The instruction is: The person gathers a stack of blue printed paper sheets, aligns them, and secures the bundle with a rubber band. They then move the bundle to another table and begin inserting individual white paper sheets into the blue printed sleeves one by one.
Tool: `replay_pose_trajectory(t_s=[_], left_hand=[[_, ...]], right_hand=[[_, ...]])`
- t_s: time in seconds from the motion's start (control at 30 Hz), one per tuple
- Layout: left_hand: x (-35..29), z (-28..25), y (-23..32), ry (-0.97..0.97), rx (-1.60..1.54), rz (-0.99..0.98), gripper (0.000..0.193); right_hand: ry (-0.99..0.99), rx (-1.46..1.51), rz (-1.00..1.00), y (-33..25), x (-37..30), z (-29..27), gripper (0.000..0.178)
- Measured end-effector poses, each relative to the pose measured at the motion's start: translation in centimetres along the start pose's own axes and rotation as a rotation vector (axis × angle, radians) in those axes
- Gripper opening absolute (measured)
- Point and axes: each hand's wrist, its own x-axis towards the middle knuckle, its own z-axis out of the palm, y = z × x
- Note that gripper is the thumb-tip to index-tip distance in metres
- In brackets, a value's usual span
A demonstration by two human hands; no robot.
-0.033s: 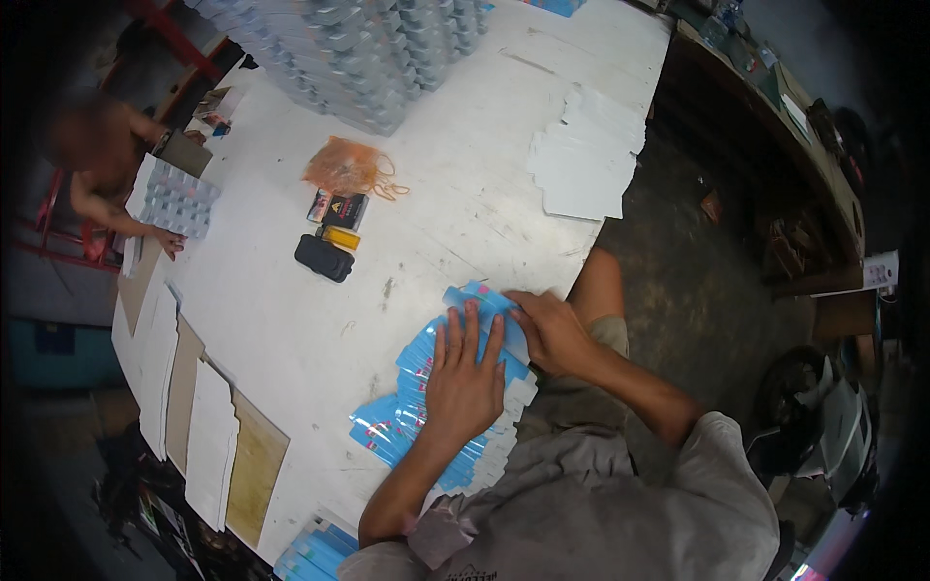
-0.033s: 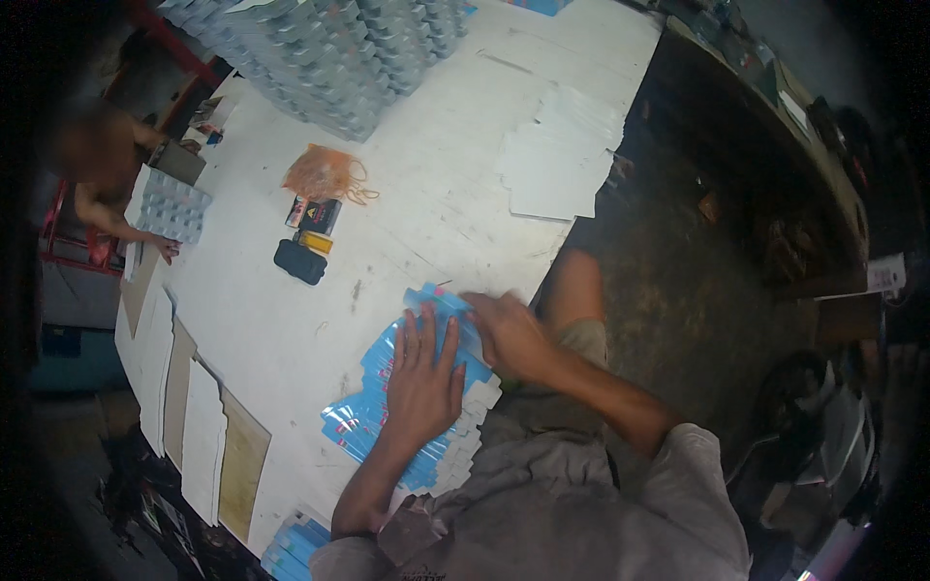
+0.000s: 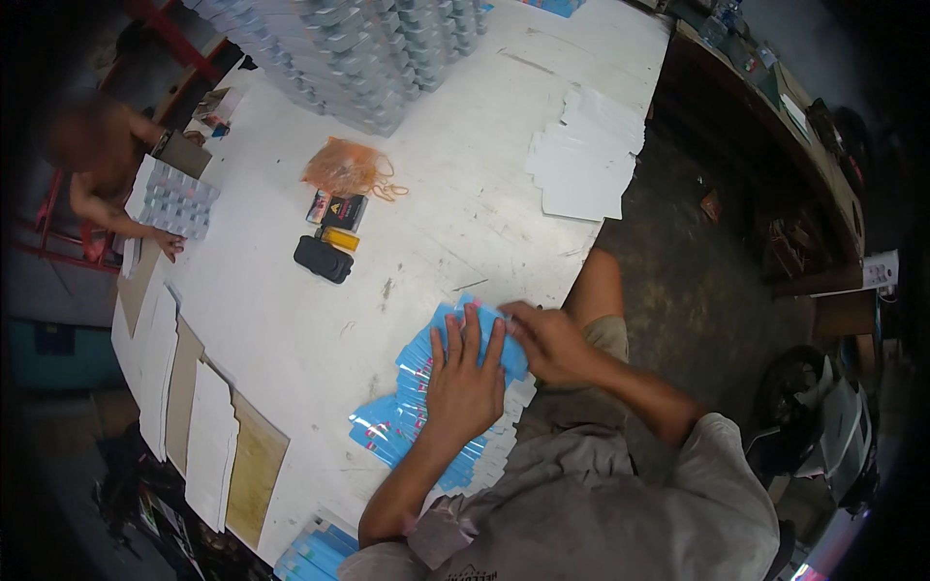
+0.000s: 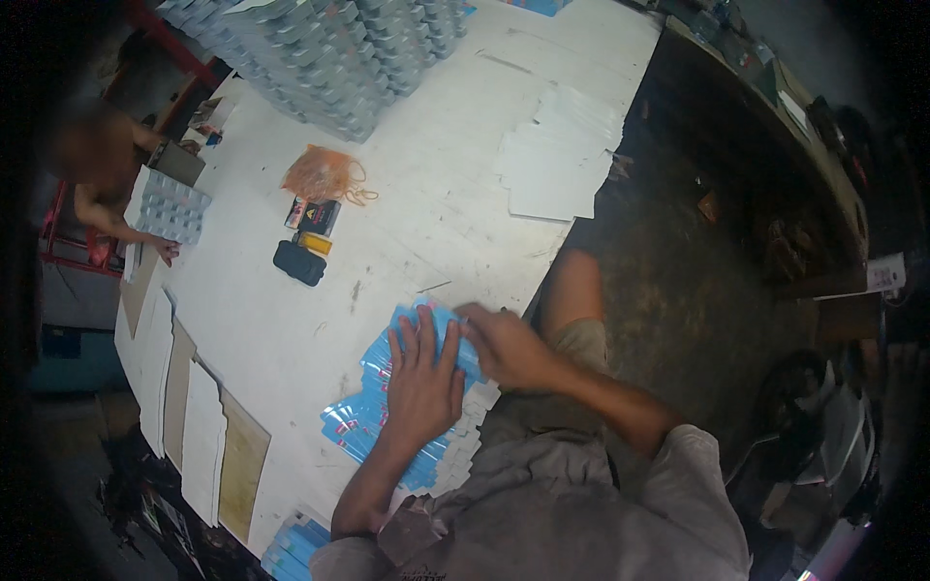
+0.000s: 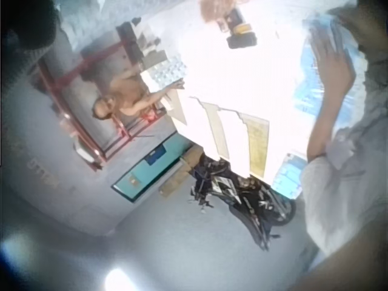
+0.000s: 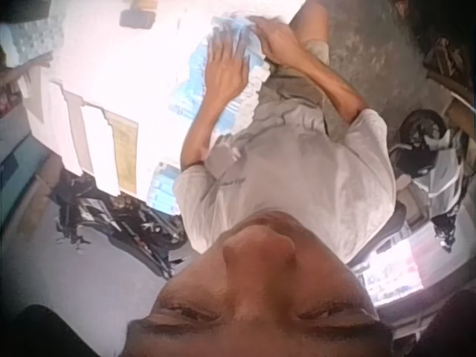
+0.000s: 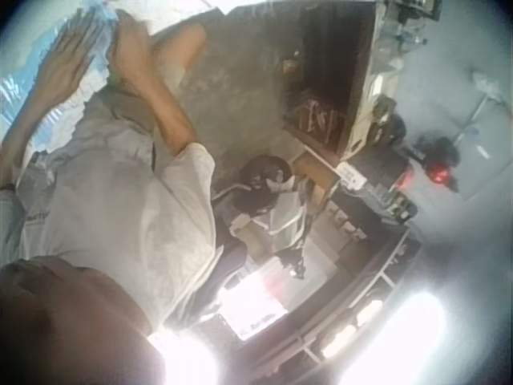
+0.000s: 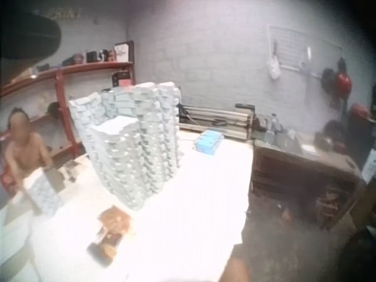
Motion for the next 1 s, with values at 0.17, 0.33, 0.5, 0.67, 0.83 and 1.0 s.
replay_pose_trajectory(t_s=[0.17, 0.33, 0.5, 0.67, 0.83, 1.0], left_hand=[[-0.6, 1.1, -1.5, -0.123, -0.052, 0.044, 0.065], [0.4, -0.4, -0.9, -0.04, -0.147, 0.043, 0.055], [0.2, 1.6, -1.6, 0.04, -0.156, 0.031, 0.046], [0.2, 1.2, -1.2, 0.081, -0.159, 0.022, 0.043], [0.4, 0.8, -1.1, 0.046, -0.138, 0.028, 0.043], [0.2, 0.9, -1.3, 0.028, -0.178, 0.006, 0.044]], right_hand=[[0.057, -0.494, -0.047, 2.9, 1.7, -1.9, 0.024], [0.627, -0.547, -0.256, 10.0, 5.9, -8.1, 0.029], [0.379, -0.412, -0.316, 5.1, 3.0, -4.0, 0.036], [0.6, -0.6, -0.177, 4.7, 2.2, -3.7, 0.04], [0.406, -0.042, -0.054, 4.3, 2.2, -0.7, 0.043], [0.387, -0.466, -0.274, 1.6, 2.7, -1.3, 0.037]])
